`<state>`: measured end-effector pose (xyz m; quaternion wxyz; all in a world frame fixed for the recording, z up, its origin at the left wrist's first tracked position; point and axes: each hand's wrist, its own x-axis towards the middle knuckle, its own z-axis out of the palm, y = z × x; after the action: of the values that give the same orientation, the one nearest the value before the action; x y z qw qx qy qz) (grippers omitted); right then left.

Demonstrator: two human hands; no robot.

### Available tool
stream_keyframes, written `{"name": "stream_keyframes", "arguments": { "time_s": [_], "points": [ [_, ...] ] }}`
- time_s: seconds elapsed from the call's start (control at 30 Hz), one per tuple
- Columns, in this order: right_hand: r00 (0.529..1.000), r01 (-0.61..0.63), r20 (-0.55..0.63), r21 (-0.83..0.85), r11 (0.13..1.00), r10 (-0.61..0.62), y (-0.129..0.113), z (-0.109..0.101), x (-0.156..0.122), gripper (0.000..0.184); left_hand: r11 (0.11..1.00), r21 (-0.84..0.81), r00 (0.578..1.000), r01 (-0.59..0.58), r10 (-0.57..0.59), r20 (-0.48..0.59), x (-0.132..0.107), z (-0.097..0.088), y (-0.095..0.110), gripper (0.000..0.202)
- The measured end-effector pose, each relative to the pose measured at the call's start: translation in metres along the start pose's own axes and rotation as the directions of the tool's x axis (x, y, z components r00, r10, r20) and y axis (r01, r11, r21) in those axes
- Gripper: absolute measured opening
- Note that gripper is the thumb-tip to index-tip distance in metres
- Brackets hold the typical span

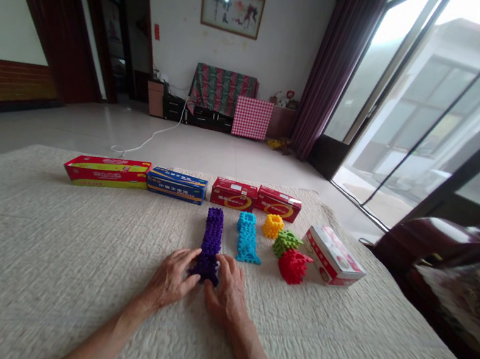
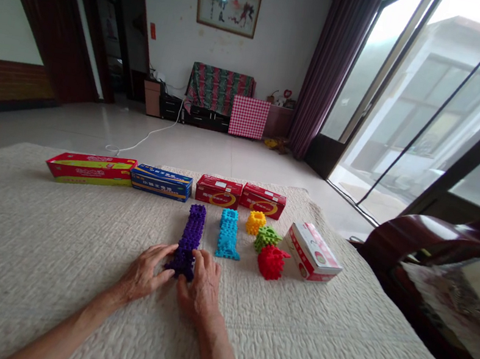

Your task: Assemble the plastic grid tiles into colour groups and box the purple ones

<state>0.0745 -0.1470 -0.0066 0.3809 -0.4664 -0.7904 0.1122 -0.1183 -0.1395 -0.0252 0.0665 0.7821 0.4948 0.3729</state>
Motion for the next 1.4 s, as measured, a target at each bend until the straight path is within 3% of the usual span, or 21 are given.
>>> {"name": "stream_keyframes", "arguments": {
  "time_s": [0.17,0.4,1.4],
  "points": [
    [0.998,-0.024,-0.054,-0.028,0.999,0.022,0.0010,0.0024,-0.0016,0.058,1.000,0.006,1.000,-0.015,0.015,-0.007,0.0000,0.0009,-0.0013,0.054],
    [0.999,-0.024,-0.031,-0.098,0.995,0.021,0.0015,0.0037,-0.0015,0.052,1.000,0.015,1.000,-0.012,0.012,-0.004,-0.0002,0.0016,-0.0025,0.053],
    [0.999,-0.031,-0.020,-0.055,0.998,0.030,0.0019,0.0087,-0.0007,0.052,1.000,-0.004,1.000,-0.003,0.003,-0.014,-0.0005,0.0044,-0.0046,0.055]
  ]
}}
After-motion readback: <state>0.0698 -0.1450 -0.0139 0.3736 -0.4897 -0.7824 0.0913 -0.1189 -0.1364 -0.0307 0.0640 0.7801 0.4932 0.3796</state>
